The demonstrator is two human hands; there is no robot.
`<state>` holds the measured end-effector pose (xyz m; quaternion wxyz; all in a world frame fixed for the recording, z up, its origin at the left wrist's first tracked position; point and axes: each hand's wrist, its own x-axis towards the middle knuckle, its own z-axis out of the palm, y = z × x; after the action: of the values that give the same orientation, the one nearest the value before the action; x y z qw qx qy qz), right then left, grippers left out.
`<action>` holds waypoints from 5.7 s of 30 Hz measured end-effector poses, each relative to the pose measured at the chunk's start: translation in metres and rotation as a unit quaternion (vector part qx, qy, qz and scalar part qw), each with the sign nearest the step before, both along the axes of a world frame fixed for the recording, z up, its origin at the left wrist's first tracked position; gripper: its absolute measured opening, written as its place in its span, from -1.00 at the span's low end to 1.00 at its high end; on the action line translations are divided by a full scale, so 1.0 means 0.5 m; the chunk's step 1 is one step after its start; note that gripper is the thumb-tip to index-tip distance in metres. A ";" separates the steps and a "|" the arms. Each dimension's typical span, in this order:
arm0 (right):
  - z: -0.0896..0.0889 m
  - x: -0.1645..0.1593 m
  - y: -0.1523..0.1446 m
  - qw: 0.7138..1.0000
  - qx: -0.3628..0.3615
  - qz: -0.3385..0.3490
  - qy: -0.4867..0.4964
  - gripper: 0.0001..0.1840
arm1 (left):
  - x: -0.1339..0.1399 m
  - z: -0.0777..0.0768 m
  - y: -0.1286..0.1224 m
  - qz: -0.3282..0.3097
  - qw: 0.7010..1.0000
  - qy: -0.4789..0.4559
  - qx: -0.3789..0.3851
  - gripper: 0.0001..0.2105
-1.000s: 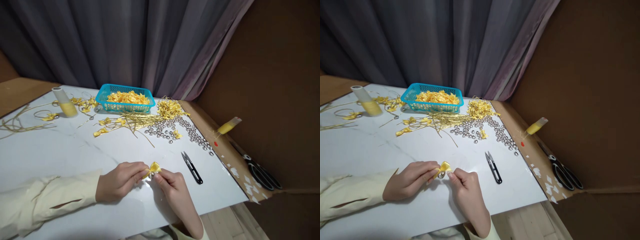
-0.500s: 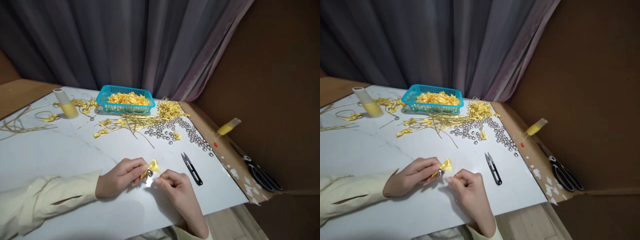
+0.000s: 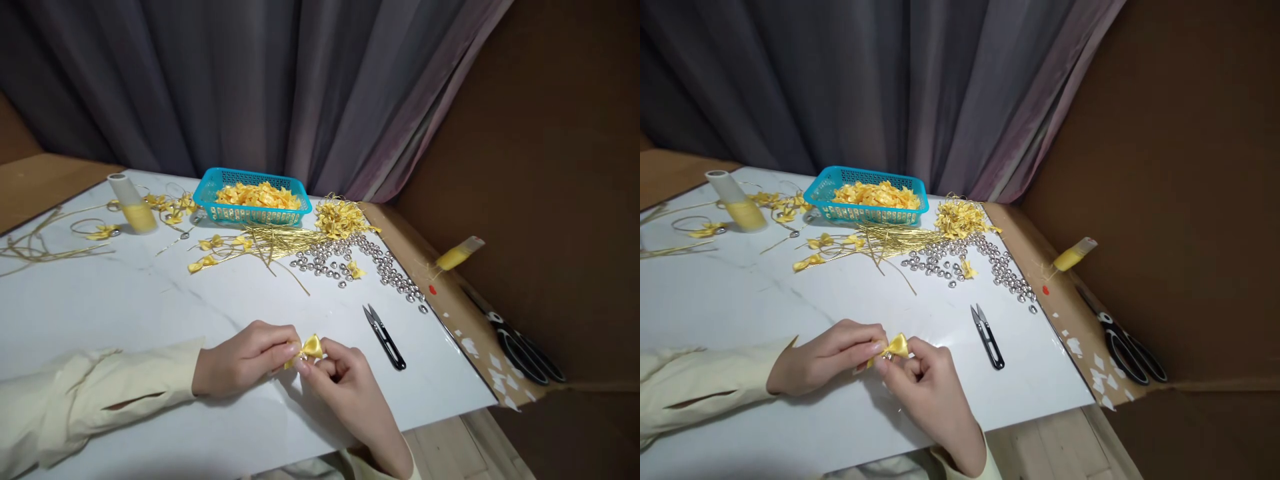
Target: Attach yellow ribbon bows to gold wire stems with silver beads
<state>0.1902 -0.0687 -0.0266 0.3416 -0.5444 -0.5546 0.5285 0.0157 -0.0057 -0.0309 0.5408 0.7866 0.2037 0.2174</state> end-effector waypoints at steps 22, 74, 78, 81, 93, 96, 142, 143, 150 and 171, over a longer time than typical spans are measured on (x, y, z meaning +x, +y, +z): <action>0.004 0.007 -0.008 0.999 -0.016 0.030 0.033 -0.64 | 0.002 -0.007 -0.002 0.035 0.998 0.017 0.050 -0.72; -0.044 -0.003 0.008 0.894 0.334 -0.009 -0.297 -0.69 | 0.011 -0.010 0.005 -0.048 0.998 -0.032 0.008 -0.73; -0.046 -0.008 0.007 0.896 0.338 -0.004 -0.287 -0.69 | 0.010 -0.011 0.005 -0.061 0.998 -0.023 -0.004 -0.68; -0.047 -0.007 0.008 0.896 0.337 -0.003 -0.291 -0.70 | 0.010 -0.009 0.006 -0.061 0.998 -0.016 -0.028 -0.67; -0.024 0.010 0.000 0.916 0.337 -0.044 -0.213 -0.68 | 0.019 -0.003 0.005 0.069 0.987 0.001 -0.143 -0.62; -0.023 0.013 -0.011 0.941 0.302 -0.028 -0.154 -0.47 | 0.020 -0.004 0.005 0.074 0.987 0.000 -0.144 -0.61; -0.042 -0.005 0.005 0.920 0.330 0.010 -0.213 -0.70 | 0.013 -0.013 0.008 -0.061 0.994 -0.005 -0.095 -0.57; -0.043 -0.004 0.006 0.920 0.330 0.013 -0.213 -0.70 | 0.013 -0.013 0.008 -0.063 0.994 -0.005 -0.091 -0.56; -0.040 0.005 0.009 0.900 0.375 0.027 -0.220 -0.71 | 0.013 -0.005 0.004 -0.042 0.988 -0.021 -0.147 -0.61; -0.035 0.005 0.001 0.940 0.308 0.007 -0.148 -0.70 | 0.013 -0.012 0.000 -0.091 0.982 -0.022 -0.167 -0.58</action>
<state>0.1928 -0.0681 -0.0440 0.4026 -0.4806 -0.7386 0.2479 0.0223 -0.0057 -0.0367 0.6861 0.6958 0.1530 0.1476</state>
